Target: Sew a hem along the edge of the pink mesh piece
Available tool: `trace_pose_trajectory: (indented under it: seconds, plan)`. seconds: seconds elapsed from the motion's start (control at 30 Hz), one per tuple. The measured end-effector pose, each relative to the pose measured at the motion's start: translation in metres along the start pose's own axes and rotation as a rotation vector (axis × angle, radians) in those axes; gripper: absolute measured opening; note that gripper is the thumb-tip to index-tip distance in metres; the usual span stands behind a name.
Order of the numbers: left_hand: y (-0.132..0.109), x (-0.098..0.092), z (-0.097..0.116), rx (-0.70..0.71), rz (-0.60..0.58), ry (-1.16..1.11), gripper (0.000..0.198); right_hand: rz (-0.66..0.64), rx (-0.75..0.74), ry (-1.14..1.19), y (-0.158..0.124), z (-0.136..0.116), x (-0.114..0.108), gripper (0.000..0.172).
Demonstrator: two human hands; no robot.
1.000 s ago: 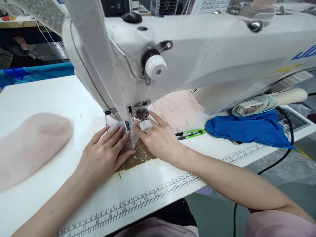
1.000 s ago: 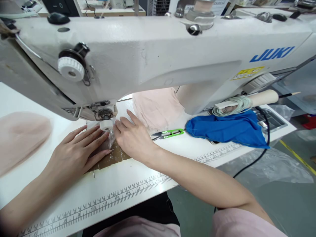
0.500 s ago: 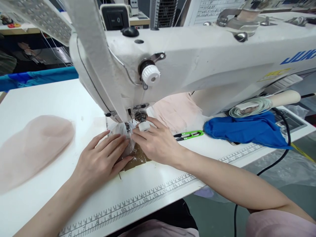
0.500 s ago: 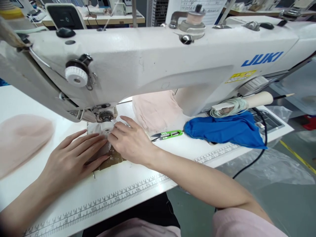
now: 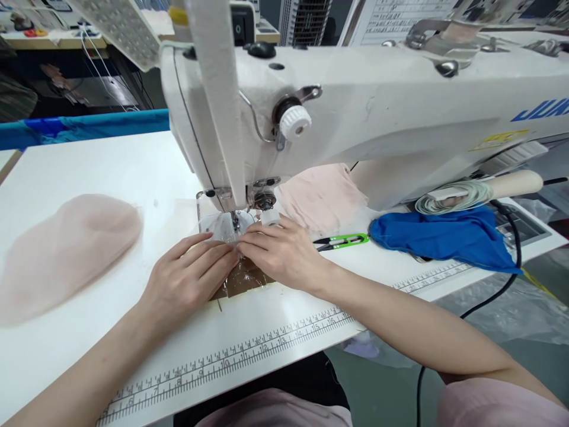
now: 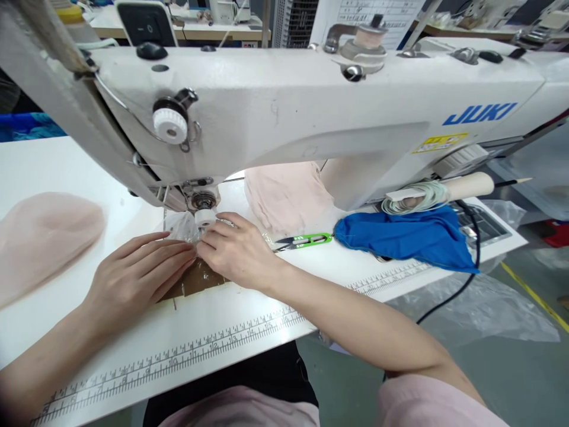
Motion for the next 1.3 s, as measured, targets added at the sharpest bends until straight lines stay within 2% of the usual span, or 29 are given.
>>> trace_pose_trajectory:
  seconds: [0.1, 0.2, 0.27, 0.33, 0.43, 0.57, 0.77, 0.87, 1.0, 1.1, 1.3]
  plan:
    - [0.003, 0.003, -0.002, -0.207, 0.006, -0.032, 0.029, -0.001, 0.050, 0.048, 0.001, 0.003, 0.001, 0.028]
    - [0.009, 0.007, -0.012, -0.393, -0.106, -0.102, 0.034, -0.007, 0.179, 0.122, 0.003, 0.005, 0.003, 0.025]
    - [0.014, 0.010, -0.018, -0.444, -0.138, -0.186, 0.032, -0.010, 0.278, 0.142, 0.005, 0.006, 0.005, 0.025]
    - [0.019, 0.013, -0.024, -0.474, -0.120, -0.240, 0.030, -0.041, 0.358, 0.130, 0.006, 0.007, 0.007, 0.026]
    - [0.027, 0.019, -0.026, -0.515, -0.050, -0.181, 0.027, -0.104, 0.431, 0.110, 0.009, 0.007, 0.008, 0.027]
    - [0.029, 0.026, -0.026, -0.563, 0.041, -0.096, 0.024, -0.115, 0.465, 0.109, 0.010, 0.007, 0.008, 0.025]
    - [0.022, 0.019, -0.022, -0.460, -0.001, -0.079, 0.022, -0.142, 0.407, 0.206, 0.005, 0.006, 0.004, 0.024]
    - [0.016, 0.012, -0.011, -0.329, -0.023, 0.003, 0.021, -0.150, 0.276, 0.232, 0.000, 0.002, 0.001, 0.025]
    - [0.005, 0.009, 0.004, -0.155, -0.023, 0.129, 0.022, -0.067, 0.091, 0.113, -0.005, -0.004, -0.001, 0.025]
    - [0.000, 0.009, 0.007, -0.121, -0.013, 0.109, 0.026, -0.030, 0.040, 0.064, -0.007, -0.007, 0.001, 0.027]
    - [0.000, 0.011, 0.003, -0.108, -0.034, 0.051, 0.029, -0.003, 0.054, 0.079, -0.007, -0.007, 0.001, 0.025]
Point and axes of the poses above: each hand's wrist, its own y-axis towards the middle knuckle, its own x-axis out of the palm, z = x × y, the point moved 1 cm from there along y, towards the middle knuckle, and after that the axes turned 14 degrees about -y, right-handed, at the moved point
